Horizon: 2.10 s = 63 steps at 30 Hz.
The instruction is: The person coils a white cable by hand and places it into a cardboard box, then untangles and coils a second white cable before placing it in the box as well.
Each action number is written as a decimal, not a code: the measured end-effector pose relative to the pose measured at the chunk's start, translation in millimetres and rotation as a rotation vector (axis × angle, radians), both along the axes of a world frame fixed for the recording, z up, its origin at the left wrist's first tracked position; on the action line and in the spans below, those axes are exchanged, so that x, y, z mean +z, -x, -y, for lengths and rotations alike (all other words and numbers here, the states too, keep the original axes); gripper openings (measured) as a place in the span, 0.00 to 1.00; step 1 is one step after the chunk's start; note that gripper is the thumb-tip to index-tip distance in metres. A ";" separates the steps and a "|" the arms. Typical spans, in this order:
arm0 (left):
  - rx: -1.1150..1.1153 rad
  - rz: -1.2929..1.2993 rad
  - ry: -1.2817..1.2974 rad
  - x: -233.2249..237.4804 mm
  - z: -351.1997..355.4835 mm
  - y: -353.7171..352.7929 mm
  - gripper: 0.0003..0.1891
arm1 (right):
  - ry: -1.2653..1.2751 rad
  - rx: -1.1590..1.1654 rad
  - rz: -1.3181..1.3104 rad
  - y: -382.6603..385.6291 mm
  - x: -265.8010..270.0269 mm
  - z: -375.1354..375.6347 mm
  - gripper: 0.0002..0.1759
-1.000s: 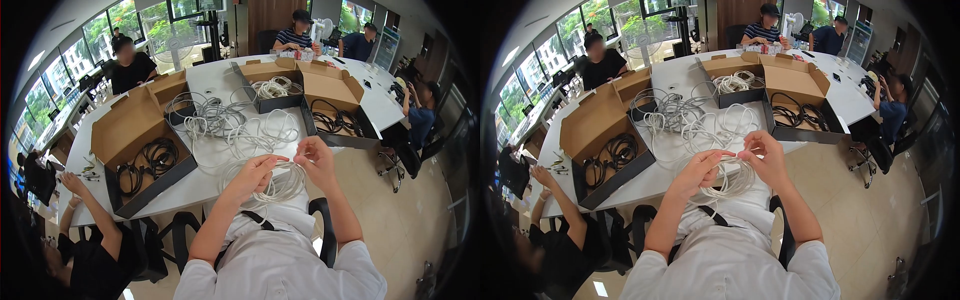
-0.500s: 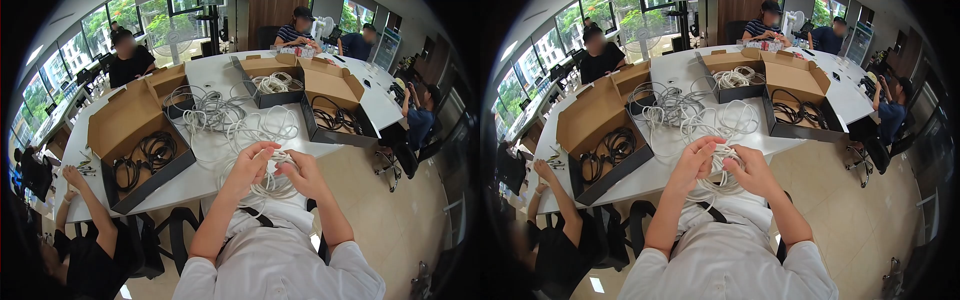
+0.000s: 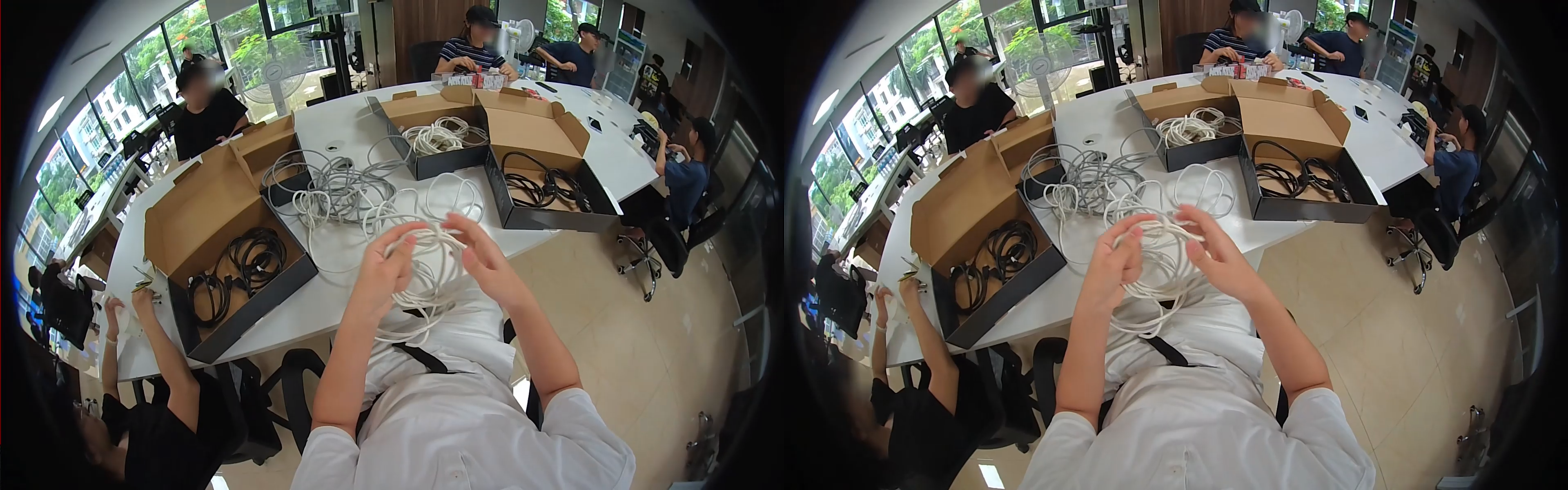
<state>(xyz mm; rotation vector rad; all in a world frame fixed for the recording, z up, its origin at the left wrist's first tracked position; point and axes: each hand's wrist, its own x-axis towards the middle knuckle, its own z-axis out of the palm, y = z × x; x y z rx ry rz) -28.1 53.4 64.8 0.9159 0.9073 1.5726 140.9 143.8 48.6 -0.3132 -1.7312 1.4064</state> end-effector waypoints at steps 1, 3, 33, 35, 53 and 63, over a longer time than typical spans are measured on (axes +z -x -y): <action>0.063 0.031 -0.016 0.1 1.6 4.4 0.16 | -0.043 -0.107 -0.077 3.2 -4.5 2.5 0.19; 0.179 0.087 -0.050 1.3 4.9 13.9 0.16 | -0.077 -0.251 -0.162 5.1 -12.6 6.1 0.17; 0.491 0.876 -0.412 -4.7 62.2 72.6 0.13 | -0.403 0.273 -0.030 70.3 -2.2 33.9 0.46; 0.528 0.814 -0.368 -2.5 55.9 56.8 0.13 | -0.018 0.468 -0.180 80.0 -3.4 36.2 0.52; 0.579 0.264 -0.434 -29.0 53.1 7.2 0.19 | -0.058 0.027 0.134 83.7 -7.9 39.5 0.34; 0.528 -0.204 -0.410 -32.5 59.2 -10.2 0.20 | 0.173 0.168 0.016 85.5 -32.7 29.6 0.22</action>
